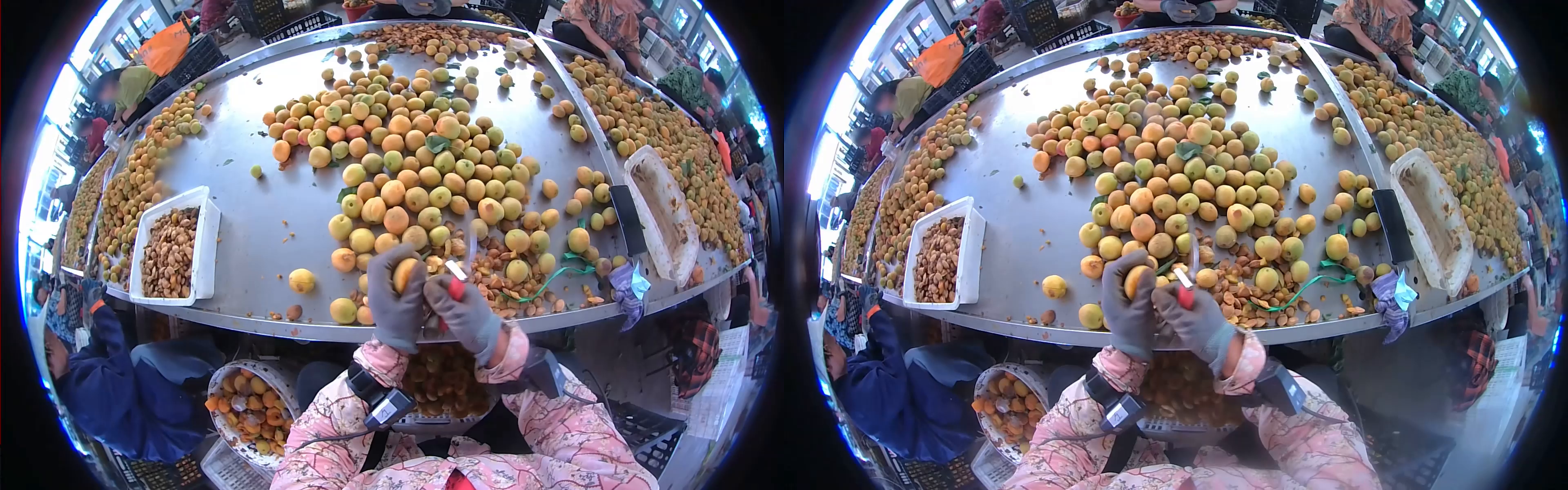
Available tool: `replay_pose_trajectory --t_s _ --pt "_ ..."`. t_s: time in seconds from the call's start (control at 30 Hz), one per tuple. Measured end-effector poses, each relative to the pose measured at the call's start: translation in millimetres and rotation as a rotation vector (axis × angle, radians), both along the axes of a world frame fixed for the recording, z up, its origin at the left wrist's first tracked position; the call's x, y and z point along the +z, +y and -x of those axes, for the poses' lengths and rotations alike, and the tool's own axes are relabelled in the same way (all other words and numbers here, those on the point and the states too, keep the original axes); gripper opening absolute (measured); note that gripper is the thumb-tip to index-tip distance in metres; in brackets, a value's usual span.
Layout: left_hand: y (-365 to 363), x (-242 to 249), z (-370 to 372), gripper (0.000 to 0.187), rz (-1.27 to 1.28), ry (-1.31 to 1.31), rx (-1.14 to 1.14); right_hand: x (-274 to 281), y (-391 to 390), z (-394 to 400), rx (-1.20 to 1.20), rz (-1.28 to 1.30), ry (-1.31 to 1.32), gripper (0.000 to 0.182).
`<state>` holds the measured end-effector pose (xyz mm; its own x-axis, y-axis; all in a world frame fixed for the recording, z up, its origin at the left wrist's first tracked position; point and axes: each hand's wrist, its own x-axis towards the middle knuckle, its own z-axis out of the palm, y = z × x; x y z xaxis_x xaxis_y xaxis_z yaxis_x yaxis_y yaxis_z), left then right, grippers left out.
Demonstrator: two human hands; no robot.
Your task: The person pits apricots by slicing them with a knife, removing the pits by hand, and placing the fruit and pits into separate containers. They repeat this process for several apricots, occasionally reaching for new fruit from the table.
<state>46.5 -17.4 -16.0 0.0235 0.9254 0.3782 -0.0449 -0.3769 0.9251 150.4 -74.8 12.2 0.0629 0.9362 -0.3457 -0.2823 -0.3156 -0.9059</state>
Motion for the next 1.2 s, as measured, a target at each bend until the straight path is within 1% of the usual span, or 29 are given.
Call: replay_pose_trajectory --t_s 0.03,0.07,0.1,0.13,0.17,0.23,0.3,0.4,0.47,0.53,0.57,0.63,0.67,0.7,0.77,0.8,0.83,0.87,0.9,0.93,0.97,1.0,1.03,1.07,1.1,1.13,1.17,1.2 --pt "-1 -1 1 0.027 0.0 0.0 -0.001 -3 0 4 0.036 -0.01 0.008 0.032" --pt "-2 -3 4 0.028 -0.034 0.099 -0.016 -1 -3 3 0.038 0.008 -0.035 0.036" --pt "-3 -6 6 0.03 -0.067 0.198 -0.031 1 -3 2 0.039 0.008 -0.035 0.036" --pt "-5 -8 6 0.033 0.06 0.104 -0.112 3 -2 1 0.052 0.01 0.016 0.037" --pt "-6 -9 6 0.033 0.061 0.106 -0.112 3 -2 0 0.064 0.012 0.069 0.038" --pt "-6 -9 5 0.034 0.155 0.0 -0.194 -3 -3 -2 0.076 0.031 0.051 0.038" --pt "-9 -2 3 0.035 0.159 -0.013 -0.192 -5 -4 -2 0.088 0.048 0.028 0.037" --pt "-9 -5 3 0.036 0.134 -0.01 -0.162 -5 -3 -1 0.045 0.068 0.102 0.032" --pt "-11 -9 3 0.036 0.11 0.006 -0.137 -4 -2 -1 0.075 0.094 -0.041 0.026" --pt "-11 -6 1 0.04 0.248 -0.048 -0.088 0 0 -5 0.079 0.066 0.004 0.025" --pt "-9 -4 1 0.04 0.251 -0.047 -0.091 2 1 -7 0.083 0.034 0.047 0.023" --pt "-3 4 4 0.044 0.435 -0.19 -0.138 5 -1 -14 0.122 0.068 0.088 0.023" --pt "-3 8 7 0.047 0.526 -0.306 -0.225 7 -2 -17 0.165 0.101 0.127 0.023" --pt "-1 7 9 0.047 0.526 -0.308 -0.222 10 -1 -19 0.169 0.102 0.126 0.023" --pt "2 4 12 0.046 0.642 -0.491 -0.271 16 0 -24 0.179 0.09 0.149 0.025" --pt "2 6 14 0.046 0.643 -0.49 -0.27 13 0 -33 0.179 0.071 0.169 0.022" --pt "1 9 15 0.042 0.628 -0.478 -0.286 12 1 -40 0.179 0.072 0.171 0.022" --pt "0 13 17 0.037 0.615 -0.463 -0.303 12 1 -45 0.128 0.008 0.029 0.022" --pt "-3 16 19 0.037 0.618 -0.461 -0.305 11 1 -51 0.076 -0.054 -0.115 0.021" --pt "-6 18 21 0.034 0.597 -0.318 -0.346 11 2 -57 0.024 -0.115 -0.26 0.021" --pt "-11 20 23 0.03 0.576 -0.175 -0.386 11 2 -63 0.02 -0.11 -0.258 0.021" --pt "-18 23 24 0.027 0.483 -0.155 -0.527 11 1 -69 -0.026 -0.102 -0.242 0.022" --pt "-24 29 26 0.027 0.491 -0.153 -0.533 11 1 -75 -0.072 -0.093 -0.227 0.026" --pt "-31 36 29 0.027 0.445 -0.029 -0.756 16 1 -81 -0.043 -0.158 -0.284 0.031" --pt "-35 40 30 0.029 0.392 0.096 -0.976 15 1 -84 -0.049 -0.149 -0.284 0.031" --pt "-37 40 26 0.029 0.4 0.095 -0.98 14 2 -87 -0.082 -0.192 -0.31 0.032" --pt "-41 40 20 0.033 0.14 0.282 -1.095 12 3 -89 -0.115 -0.235 -0.337 0.035" --pt "-44 39 15 0.038 -0.128 0.466 -1.192 23 3 -88 -0.1 -0.181 -0.333 0.037"
